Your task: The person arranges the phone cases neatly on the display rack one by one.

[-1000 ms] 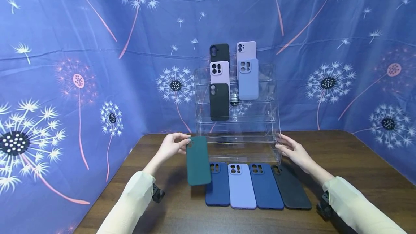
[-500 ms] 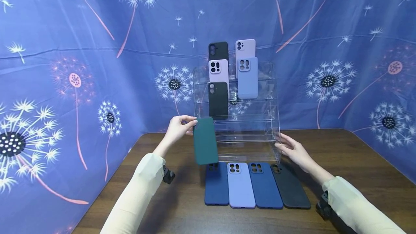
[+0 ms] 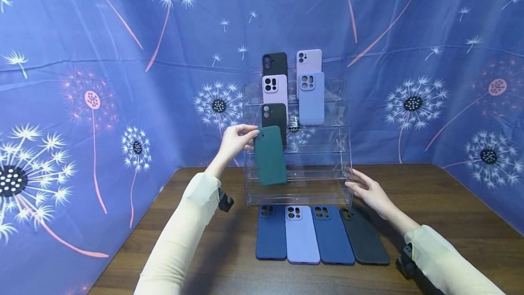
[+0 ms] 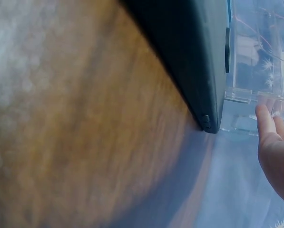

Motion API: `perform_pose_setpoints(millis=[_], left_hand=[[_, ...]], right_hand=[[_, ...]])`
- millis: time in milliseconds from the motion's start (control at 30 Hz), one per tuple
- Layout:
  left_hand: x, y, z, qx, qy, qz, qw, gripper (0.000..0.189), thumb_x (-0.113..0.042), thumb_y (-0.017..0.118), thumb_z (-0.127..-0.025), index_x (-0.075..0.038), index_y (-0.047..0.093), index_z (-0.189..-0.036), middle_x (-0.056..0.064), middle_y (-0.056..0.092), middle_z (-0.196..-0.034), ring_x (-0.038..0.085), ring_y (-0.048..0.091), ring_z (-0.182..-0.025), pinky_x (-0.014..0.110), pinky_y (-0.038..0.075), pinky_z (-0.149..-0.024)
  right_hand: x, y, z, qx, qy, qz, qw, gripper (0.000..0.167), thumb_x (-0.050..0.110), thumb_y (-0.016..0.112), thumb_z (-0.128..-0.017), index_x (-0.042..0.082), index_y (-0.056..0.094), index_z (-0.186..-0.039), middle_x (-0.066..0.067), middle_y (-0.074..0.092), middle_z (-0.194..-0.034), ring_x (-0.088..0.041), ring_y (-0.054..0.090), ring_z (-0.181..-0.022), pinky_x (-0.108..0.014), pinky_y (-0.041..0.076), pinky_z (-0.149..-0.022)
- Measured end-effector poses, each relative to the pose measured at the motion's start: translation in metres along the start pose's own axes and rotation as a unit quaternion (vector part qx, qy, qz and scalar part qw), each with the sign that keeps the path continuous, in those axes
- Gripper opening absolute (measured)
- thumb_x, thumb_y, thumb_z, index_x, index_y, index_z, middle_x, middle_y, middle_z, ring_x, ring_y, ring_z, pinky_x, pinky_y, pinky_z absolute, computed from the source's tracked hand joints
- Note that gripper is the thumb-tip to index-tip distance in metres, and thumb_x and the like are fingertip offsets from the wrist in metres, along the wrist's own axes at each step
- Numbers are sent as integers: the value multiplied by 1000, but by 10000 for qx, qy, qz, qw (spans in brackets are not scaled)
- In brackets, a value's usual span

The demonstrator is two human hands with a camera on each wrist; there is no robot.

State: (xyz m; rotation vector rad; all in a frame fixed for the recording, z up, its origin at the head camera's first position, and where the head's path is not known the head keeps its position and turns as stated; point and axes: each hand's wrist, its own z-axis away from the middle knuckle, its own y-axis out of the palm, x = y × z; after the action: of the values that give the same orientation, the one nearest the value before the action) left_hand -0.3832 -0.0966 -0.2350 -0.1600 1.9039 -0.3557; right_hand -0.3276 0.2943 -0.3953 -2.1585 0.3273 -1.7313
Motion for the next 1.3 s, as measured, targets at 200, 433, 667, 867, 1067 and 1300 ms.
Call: perform_pose_setpoints(millis=[200, 433, 667, 867, 1067, 1300], left_hand=[[-14, 6, -14, 22, 118, 158, 9998, 30, -18, 65, -90, -3, 66, -115, 19, 66, -110, 22, 69, -78, 36, 59, -72], [-18, 18, -28, -175, 292, 283, 9990, 32, -20, 64, -90, -3, 64, -117, 17, 66, -110, 25, 69, -84, 31, 59, -71], [-25, 31, -42, -360, 414, 465, 9974, 34, -20, 65, -89, -2, 64, -118, 16, 66, -113, 24, 67, -85, 32, 59, -71], [-32, 44, -49, -505, 527, 643, 9953, 29, -17, 66, -88, -2, 66, -114, 18, 67, -106, 15, 65, -73, 31, 60, -67], [-36, 59, -60, -899, 751, 768, 9901, 25, -14, 67, -87, -2, 68, -109, 19, 68, -100, 13, 64, -71, 29, 60, -65], [-36, 76, -70, -1043, 925, 918, 9860, 28, -13, 66, -88, 1, 66, -112, 17, 67, -102, 28, 68, -90, 31, 59, -70]], right_hand=[[2, -1, -2, 23, 3, 14, 10000, 70, 34, 53, -96, 5, 19, -149, -25, 37, -144, 17, 47, -99, -38, 52, -92], [1, -2, -3, 21, 3, 52, 10000, 70, 34, 54, -96, 3, 20, -149, -25, 39, -143, 16, 49, -98, -36, 52, -91], [3, -4, -3, 8, 16, 128, 9999, 70, 36, 53, -95, 5, 20, -149, -24, 39, -143, 4, 54, -106, -35, 53, -91], [2, -3, 0, 3, 76, 26, 10000, 70, 34, 54, -95, 5, 20, -149, -24, 39, -143, 15, 51, -99, -32, 53, -90], [2, -2, 1, -21, 131, 32, 9999, 72, 37, 54, -95, 5, 19, -149, -24, 39, -144, 1, 54, -110, -34, 52, -91], [1, -1, -1, 29, 228, -13, 9997, 73, 39, 55, -94, 7, 20, -149, -21, 40, -144, -10, 55, -114, -33, 53, -91]])
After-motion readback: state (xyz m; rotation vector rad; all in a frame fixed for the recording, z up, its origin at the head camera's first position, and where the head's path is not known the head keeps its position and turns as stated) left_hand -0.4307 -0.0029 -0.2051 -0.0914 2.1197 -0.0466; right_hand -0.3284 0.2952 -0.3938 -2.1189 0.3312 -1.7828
